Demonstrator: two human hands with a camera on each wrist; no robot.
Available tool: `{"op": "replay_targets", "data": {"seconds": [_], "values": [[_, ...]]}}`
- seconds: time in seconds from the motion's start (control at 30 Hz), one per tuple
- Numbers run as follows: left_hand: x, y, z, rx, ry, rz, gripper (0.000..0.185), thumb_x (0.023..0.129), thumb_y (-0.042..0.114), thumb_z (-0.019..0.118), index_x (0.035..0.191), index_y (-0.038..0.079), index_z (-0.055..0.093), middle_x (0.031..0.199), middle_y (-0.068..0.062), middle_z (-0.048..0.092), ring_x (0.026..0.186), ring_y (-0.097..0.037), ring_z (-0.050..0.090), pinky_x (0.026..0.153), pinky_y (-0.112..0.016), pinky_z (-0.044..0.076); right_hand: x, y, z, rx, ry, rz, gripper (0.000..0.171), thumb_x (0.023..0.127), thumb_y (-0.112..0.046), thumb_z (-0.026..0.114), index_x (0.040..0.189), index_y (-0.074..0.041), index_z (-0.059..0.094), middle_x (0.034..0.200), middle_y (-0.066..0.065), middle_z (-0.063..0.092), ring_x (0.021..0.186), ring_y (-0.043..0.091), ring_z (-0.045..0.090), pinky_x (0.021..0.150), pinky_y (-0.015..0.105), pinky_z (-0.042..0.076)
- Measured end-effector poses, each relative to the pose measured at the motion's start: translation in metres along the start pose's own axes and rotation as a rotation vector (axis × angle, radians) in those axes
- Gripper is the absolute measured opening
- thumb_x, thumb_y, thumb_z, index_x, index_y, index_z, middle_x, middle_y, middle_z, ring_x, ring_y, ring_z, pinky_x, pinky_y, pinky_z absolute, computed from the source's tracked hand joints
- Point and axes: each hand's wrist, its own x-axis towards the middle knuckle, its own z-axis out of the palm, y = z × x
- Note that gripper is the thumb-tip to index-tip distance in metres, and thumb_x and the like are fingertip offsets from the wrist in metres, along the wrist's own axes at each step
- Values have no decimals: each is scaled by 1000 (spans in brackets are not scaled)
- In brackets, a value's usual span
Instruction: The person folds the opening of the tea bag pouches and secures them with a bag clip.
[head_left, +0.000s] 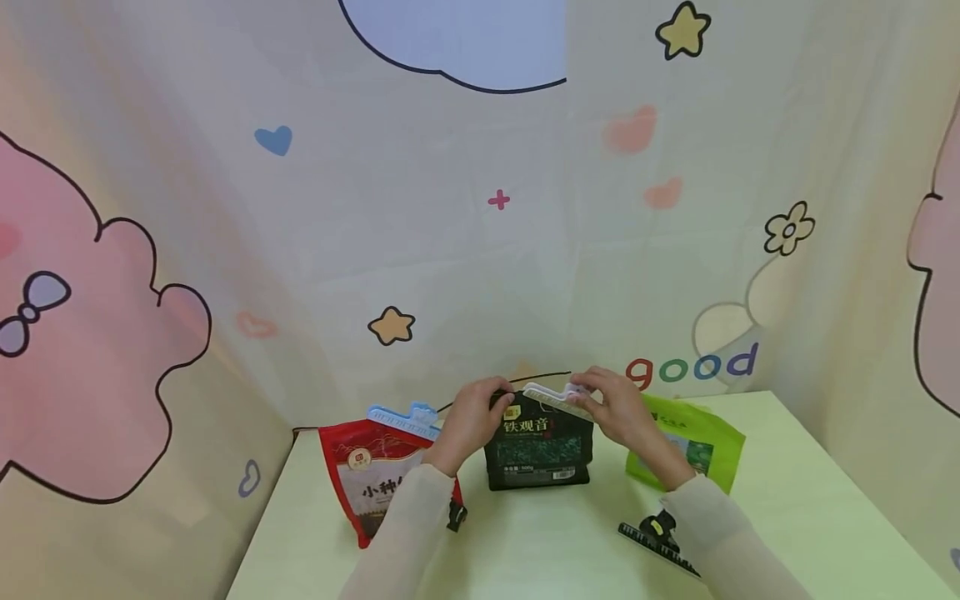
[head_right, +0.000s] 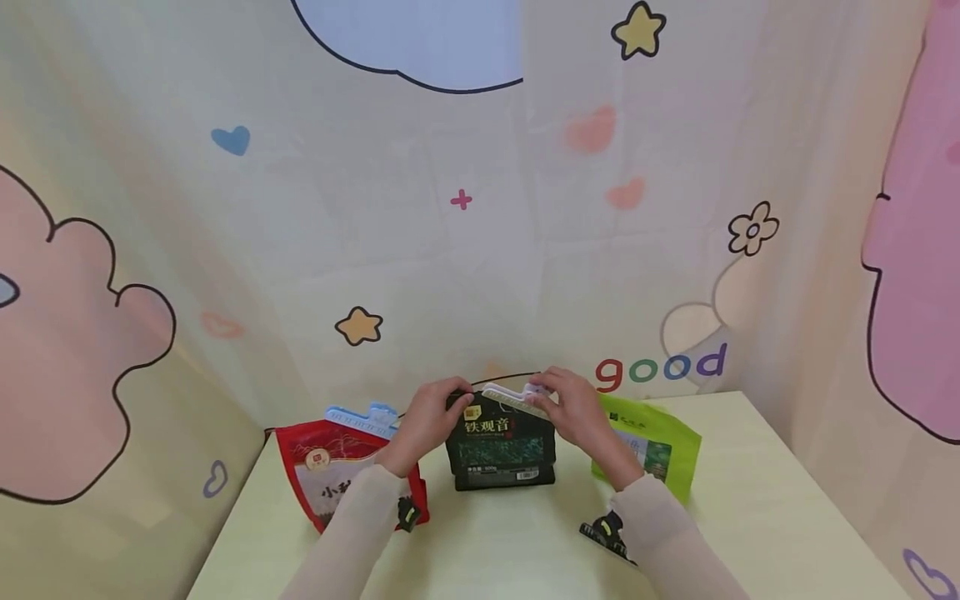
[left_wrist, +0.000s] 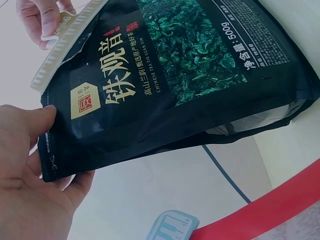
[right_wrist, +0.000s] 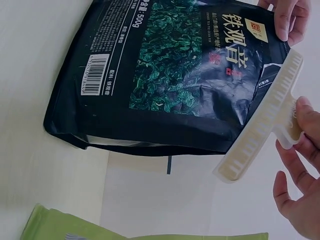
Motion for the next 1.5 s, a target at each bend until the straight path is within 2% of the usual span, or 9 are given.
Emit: {"op": "replay_targets", "data": {"seconds": [0.2,0.33,0.53,0.7,0.93,1.07,1.27,1.5], "values": [[0,1,-1,-6,12,17,14,100,21,58,106,14,69,97,0,71,80,-11,62,76,-30,53,0,-3,-1,6,22,2,27,86,-17,74,109,-5,73,98,5,71,76,16,58,64,29,45],[-1,1,1,-4,-1,24,14,100,20,58,106,14,69,97,-1,71,80,-12,62,76,-29,53,-1,-6,-1,14,6,23,27,86,-17,74,111,-6,73,100,5,71,77,16,59,63,28,44],[-6,1,1,1,18,0,14,100,22,58,107,15,69,98,0,71,82,-13,63,78,-32,54,-1,-10,3,31,-15,70,31,88,-23,73,114,-7,71,102,7,71,82,19,63,67,31,47],[-6,2,1,26,21,-10,16,99,23,59,110,16,69,104,0,72,90,-16,66,83,-35,55,-3,-9,5,48,-13,92,31,89,-23,73,116,-8,70,105,7,71,90,23,65,77,41,52],[-6,4,1,19,49,-35,32,99,26,60,128,14,62,129,-4,65,118,-23,63,98,-42,51,-3,-8,0,84,-25,70,36,91,-21,71,124,-9,66,111,9,70,97,26,66,83,49,53],[-7,4,2,18,65,-38,34,99,28,59,132,16,59,133,-3,62,121,-24,61,99,-43,50,-3,-10,-3,102,-18,65,42,91,-20,71,130,-9,62,118,11,68,106,31,64,88,53,52],[-5,8,-1,22,94,4,33,100,27,58,131,17,58,138,-4,55,125,-25,57,100,-44,50,-4,-14,-11,70,25,68,40,93,-18,67,132,-9,60,130,16,62,117,37,60,95,56,49],[-7,18,-5,66,168,85,35,98,23,61,132,15,59,143,-7,53,131,-26,52,106,-44,46,-11,-15,-21,50,64,29,37,93,-15,67,130,-8,62,131,17,62,121,39,58,97,57,48]]}}
